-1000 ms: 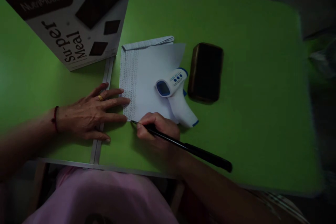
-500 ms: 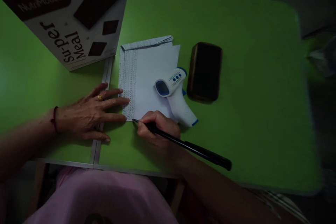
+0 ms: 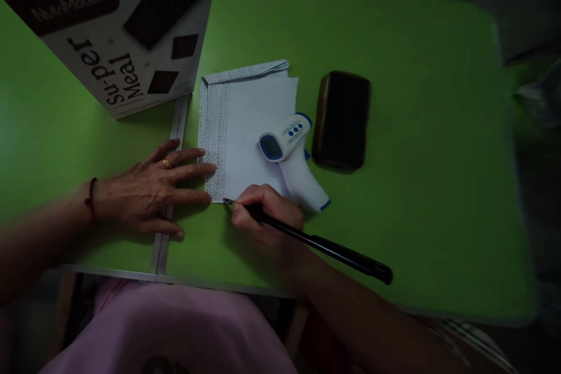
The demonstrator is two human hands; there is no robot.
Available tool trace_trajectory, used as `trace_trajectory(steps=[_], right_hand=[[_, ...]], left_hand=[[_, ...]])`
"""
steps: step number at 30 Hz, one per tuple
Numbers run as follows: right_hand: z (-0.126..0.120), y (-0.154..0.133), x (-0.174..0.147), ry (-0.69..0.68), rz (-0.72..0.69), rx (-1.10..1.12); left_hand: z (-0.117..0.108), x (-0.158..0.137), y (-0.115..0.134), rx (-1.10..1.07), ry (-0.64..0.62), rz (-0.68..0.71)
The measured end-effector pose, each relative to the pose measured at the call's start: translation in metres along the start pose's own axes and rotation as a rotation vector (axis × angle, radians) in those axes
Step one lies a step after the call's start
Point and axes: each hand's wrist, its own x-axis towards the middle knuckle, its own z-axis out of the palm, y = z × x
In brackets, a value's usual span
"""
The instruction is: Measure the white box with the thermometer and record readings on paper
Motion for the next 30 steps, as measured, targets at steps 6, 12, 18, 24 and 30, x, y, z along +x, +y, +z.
trace_trajectory(steps=[6,12,18,24,30], right_hand=[[0.001,0.003,0.000,-0.005,-0.036,-0.002],[0.001,0.002,-0.002,-0.008,-0.052,-0.017],[-0.002,0.004,0.003,0.166,-0.149,-0.061],[-0.009,0.019,0.014,0.122,-0.492,-0.325],[-0.008,0.026,0.016,0.095,-0.508,-0.463]], left_hand=[[0.001,0.000,-0.001,0.005,0.015,0.012],[0.001,0.000,0.000,0.010,-0.011,-0.012],[0.002,0.000,-0.001,-0.005,-0.003,-0.015],[0.001,-0.001,0.000,-0.031,0.008,-0.006],[0.000,-0.002,0.002,-0.050,0.020,-0.022]])
